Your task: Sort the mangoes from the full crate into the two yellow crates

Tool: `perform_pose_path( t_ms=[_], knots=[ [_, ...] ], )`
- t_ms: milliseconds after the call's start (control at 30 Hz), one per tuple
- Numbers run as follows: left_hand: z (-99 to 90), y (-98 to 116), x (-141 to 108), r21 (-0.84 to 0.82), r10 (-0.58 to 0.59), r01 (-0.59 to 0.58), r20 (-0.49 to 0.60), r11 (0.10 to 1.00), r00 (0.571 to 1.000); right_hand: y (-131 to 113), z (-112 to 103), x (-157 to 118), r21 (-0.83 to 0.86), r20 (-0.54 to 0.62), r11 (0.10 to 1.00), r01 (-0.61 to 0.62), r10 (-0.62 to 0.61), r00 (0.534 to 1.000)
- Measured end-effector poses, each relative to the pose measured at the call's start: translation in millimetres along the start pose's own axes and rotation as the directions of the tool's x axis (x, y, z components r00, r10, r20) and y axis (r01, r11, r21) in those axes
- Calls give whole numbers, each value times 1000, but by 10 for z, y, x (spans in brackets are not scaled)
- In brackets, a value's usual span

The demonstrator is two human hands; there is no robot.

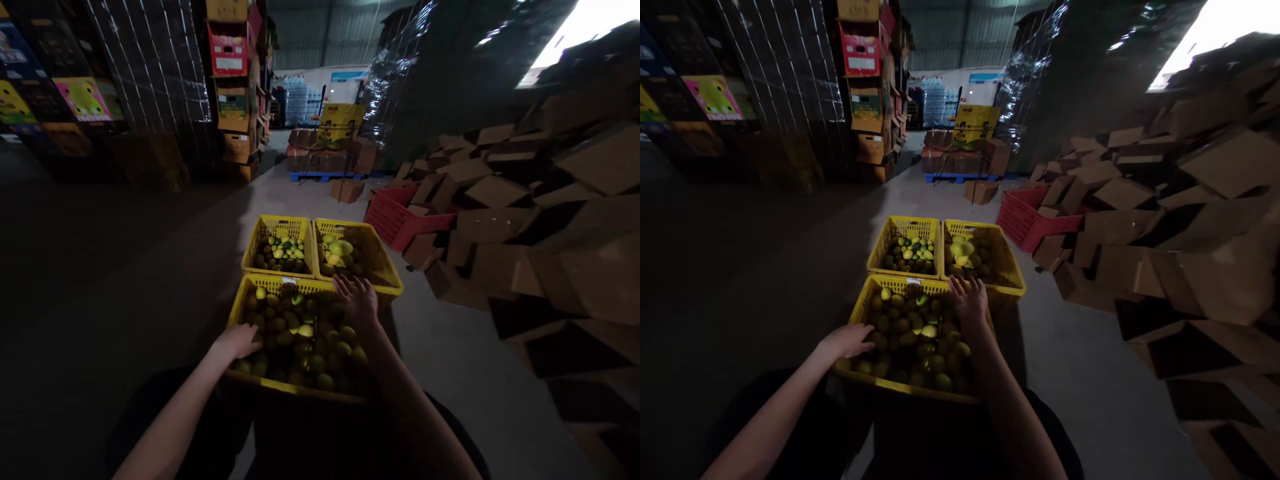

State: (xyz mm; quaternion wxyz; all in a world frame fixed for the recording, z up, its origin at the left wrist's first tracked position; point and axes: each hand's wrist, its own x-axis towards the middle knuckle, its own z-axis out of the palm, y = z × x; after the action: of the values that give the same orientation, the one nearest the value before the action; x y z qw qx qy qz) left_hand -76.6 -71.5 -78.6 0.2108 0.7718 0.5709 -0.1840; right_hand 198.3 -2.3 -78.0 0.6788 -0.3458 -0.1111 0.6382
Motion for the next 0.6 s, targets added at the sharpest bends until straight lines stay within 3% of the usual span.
perform_pose_path(
  t_ms=[100,200,333,467,600],
  knots=[
    [-9,26,4,18,2,-2,7,1000,1000,-14,-7,-67,11,-82,987,-160,160,984],
    [-16,50,20,48,-3,2,9,999,1000,136,5,-206,-37,-67,953,-301,298,952],
    [41,95,70,58,-1,-1,29,998,1000,191,37,-282,-109,-84,932,-346,338,937],
    [247,154,216,29,-23,20,107,999,994,133,106,-321,-118,-110,935,-335,323,940],
    [626,179,502,-30,-28,35,221,999,975,134,195,-402,-106,-95,927,-359,350,932]
  ],
)
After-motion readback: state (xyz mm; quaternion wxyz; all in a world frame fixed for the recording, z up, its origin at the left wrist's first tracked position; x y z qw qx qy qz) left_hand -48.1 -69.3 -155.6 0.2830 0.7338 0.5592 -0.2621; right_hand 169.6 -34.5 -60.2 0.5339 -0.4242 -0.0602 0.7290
